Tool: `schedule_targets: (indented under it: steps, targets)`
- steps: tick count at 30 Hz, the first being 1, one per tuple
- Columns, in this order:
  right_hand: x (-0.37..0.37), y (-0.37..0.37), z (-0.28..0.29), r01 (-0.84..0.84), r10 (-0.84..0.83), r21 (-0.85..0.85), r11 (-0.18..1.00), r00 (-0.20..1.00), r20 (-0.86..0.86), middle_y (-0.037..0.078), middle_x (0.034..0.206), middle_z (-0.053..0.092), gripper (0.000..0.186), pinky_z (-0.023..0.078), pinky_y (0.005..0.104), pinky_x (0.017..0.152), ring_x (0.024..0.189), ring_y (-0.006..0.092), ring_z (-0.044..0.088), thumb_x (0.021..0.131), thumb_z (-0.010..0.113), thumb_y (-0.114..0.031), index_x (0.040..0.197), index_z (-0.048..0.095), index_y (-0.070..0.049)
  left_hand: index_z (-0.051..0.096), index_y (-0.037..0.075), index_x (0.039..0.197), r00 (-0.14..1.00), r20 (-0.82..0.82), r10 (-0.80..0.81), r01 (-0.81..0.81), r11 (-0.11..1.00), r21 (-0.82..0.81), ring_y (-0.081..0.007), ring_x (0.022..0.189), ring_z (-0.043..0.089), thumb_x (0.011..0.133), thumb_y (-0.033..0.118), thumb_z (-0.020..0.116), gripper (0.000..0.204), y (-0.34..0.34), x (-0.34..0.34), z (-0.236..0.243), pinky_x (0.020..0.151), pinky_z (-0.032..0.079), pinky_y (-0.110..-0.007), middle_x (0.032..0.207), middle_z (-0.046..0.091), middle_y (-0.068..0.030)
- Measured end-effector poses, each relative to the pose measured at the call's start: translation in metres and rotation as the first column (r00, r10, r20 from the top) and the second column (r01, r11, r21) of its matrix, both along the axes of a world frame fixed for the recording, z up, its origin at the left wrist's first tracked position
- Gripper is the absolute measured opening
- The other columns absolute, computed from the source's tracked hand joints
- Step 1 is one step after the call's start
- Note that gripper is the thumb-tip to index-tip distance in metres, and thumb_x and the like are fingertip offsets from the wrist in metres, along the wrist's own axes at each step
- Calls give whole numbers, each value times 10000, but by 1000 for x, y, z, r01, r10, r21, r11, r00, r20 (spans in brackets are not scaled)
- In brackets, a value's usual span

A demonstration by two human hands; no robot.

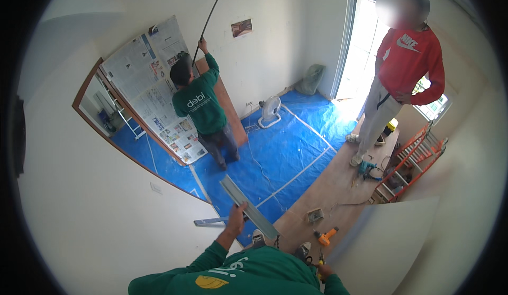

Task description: The person uses tin snips to cut a long metal trim piece into shorter segments. They repeatedly position the snips, cut, and reposition the trim while standing in a room under renovation.

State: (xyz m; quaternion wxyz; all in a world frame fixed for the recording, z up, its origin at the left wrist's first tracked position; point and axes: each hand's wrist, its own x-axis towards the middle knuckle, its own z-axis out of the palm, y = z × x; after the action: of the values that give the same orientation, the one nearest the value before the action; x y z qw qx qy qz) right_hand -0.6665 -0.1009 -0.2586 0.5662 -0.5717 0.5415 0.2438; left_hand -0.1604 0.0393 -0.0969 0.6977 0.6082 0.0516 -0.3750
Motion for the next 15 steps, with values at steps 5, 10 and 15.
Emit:
schedule_targets:
  steps: [5,10,15]
  targets:
    - [33,-5,76,830,-888,321,457,444,115,111,872,654,303,563,462,554,691,271,680,1018,719,-368,1119,601,-109,500,188,1347,999,-46,13,-24,971,-239,-323,799,778,1071,293,610,315,8,80,51,650,672,-491,936,721,-157]
    - [85,-4,194,590,-844,621,517,227,487,177,1319,707,539,591,557,1023,1256,365,695,1052,661,-455,1406,607,-53,576,87,1379,969,-164,-184,107,914,-391,-305,1016,761,1146,472,522,453,-11,117,91,851,667,-469,1189,717,-160]
    - [123,17,255,362,-723,629,688,424,546,204,1437,651,725,546,498,1105,1367,327,636,998,674,-452,1576,511,-46,581,34,1449,971,-187,-150,3,787,-617,-318,1127,730,1190,536,421,588,-46,96,110,928,655,-486,1266,717,-183]
